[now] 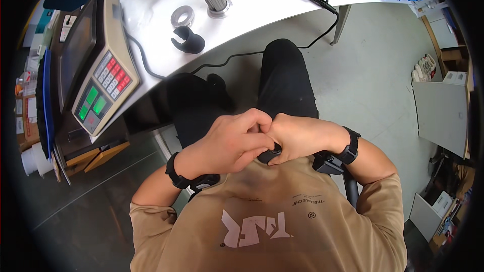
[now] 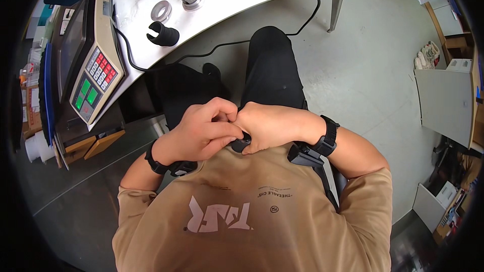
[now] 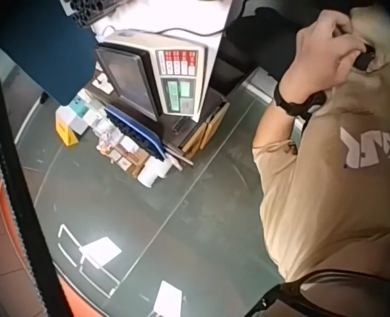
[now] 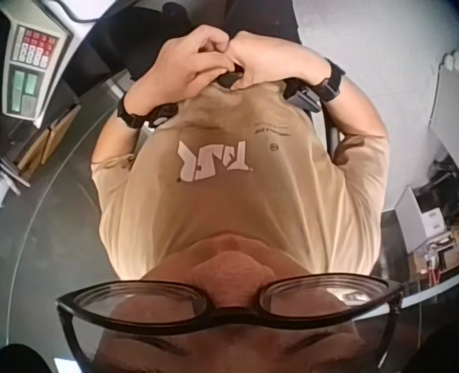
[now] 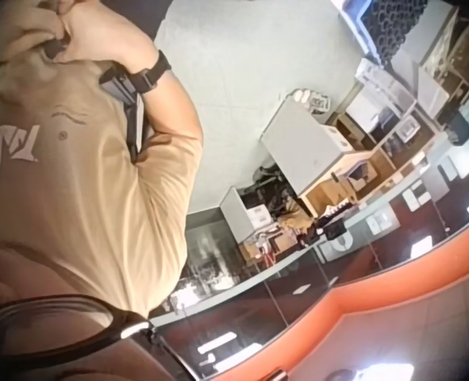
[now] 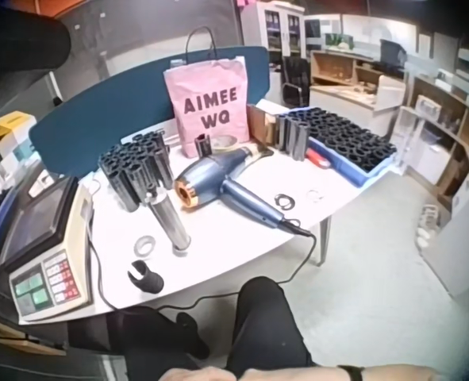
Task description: Assembling internal components of a hairdryer, including the motor and wiring, and using a scale for quality control.
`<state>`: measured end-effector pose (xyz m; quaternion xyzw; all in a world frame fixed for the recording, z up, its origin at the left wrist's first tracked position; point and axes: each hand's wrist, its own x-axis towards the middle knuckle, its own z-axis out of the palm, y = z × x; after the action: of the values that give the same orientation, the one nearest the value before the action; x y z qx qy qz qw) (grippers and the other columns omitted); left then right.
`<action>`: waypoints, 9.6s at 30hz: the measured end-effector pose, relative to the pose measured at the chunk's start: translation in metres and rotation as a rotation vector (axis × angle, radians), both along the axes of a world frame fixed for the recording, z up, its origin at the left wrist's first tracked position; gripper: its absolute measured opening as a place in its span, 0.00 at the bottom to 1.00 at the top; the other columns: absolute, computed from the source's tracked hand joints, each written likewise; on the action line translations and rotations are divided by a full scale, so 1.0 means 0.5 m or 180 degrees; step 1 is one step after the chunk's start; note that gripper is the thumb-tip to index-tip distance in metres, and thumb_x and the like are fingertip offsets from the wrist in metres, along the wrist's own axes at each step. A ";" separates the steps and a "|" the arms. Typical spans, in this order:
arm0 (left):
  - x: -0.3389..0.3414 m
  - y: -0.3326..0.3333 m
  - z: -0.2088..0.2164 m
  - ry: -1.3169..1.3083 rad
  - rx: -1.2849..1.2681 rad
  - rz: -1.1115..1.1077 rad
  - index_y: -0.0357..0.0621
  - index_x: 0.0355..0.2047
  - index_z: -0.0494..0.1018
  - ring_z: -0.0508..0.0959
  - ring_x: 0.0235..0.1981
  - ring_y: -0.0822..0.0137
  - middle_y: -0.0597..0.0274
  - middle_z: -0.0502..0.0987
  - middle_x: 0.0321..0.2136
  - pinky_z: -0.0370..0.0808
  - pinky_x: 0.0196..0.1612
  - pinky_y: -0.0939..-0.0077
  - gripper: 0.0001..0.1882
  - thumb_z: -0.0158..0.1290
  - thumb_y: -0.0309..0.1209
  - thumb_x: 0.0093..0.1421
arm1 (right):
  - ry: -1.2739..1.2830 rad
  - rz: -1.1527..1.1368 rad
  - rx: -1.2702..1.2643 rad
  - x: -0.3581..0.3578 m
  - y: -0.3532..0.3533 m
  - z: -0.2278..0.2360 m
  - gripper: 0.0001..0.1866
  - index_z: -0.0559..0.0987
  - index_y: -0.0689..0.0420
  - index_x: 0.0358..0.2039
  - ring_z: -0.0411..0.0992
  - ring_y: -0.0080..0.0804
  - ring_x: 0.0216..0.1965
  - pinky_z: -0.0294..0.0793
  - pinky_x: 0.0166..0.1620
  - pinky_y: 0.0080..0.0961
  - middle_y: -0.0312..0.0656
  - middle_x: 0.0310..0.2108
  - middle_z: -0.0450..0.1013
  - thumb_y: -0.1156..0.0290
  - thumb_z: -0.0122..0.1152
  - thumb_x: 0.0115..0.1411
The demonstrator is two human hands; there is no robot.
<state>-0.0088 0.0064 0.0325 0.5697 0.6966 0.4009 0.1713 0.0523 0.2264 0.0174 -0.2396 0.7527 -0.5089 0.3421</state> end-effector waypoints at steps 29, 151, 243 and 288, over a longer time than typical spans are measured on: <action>0.009 -0.008 0.028 -0.0121 -0.0458 -0.0180 0.44 0.33 0.81 0.74 0.23 0.61 0.61 0.70 0.27 0.71 0.26 0.70 0.06 0.61 0.22 0.55 | 0.0070 0.0248 0.0210 0.004 -0.020 0.006 0.15 0.82 0.66 0.32 0.75 0.58 0.28 0.76 0.33 0.42 0.57 0.25 0.77 0.68 0.77 0.52; 0.021 -0.053 -0.050 0.0059 0.0753 0.0480 0.40 0.40 0.73 0.74 0.16 0.61 0.62 0.75 0.19 0.68 0.20 0.70 0.14 0.66 0.21 0.55 | 0.0001 -0.0898 -0.1004 0.056 -0.063 -0.055 0.22 0.81 0.59 0.47 0.80 0.38 0.34 0.78 0.40 0.27 0.42 0.35 0.81 0.69 0.82 0.55; -0.820 0.254 0.574 0.3138 -0.0476 0.2525 0.43 0.43 0.81 0.84 0.43 0.44 0.45 0.84 0.40 0.80 0.47 0.55 0.10 0.54 0.27 0.63 | 0.0151 -0.1481 -0.1239 0.034 0.055 -0.120 0.23 0.82 0.55 0.55 0.83 0.32 0.49 0.80 0.56 0.26 0.41 0.47 0.84 0.65 0.77 0.60; -0.150 0.032 0.391 0.1382 0.0210 -0.0110 0.31 0.67 0.66 0.78 0.60 0.50 0.43 0.76 0.60 0.72 0.65 0.60 0.34 0.62 0.23 0.60 | -0.0922 -0.2141 -0.2827 -0.010 0.035 0.056 0.22 0.77 0.63 0.57 0.82 0.34 0.50 0.82 0.56 0.29 0.46 0.52 0.80 0.84 0.70 0.63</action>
<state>-0.0837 0.0224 0.2280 0.6598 0.6939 0.2884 0.0055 0.0475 0.2439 0.0455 -0.0356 0.4471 -0.8846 0.1276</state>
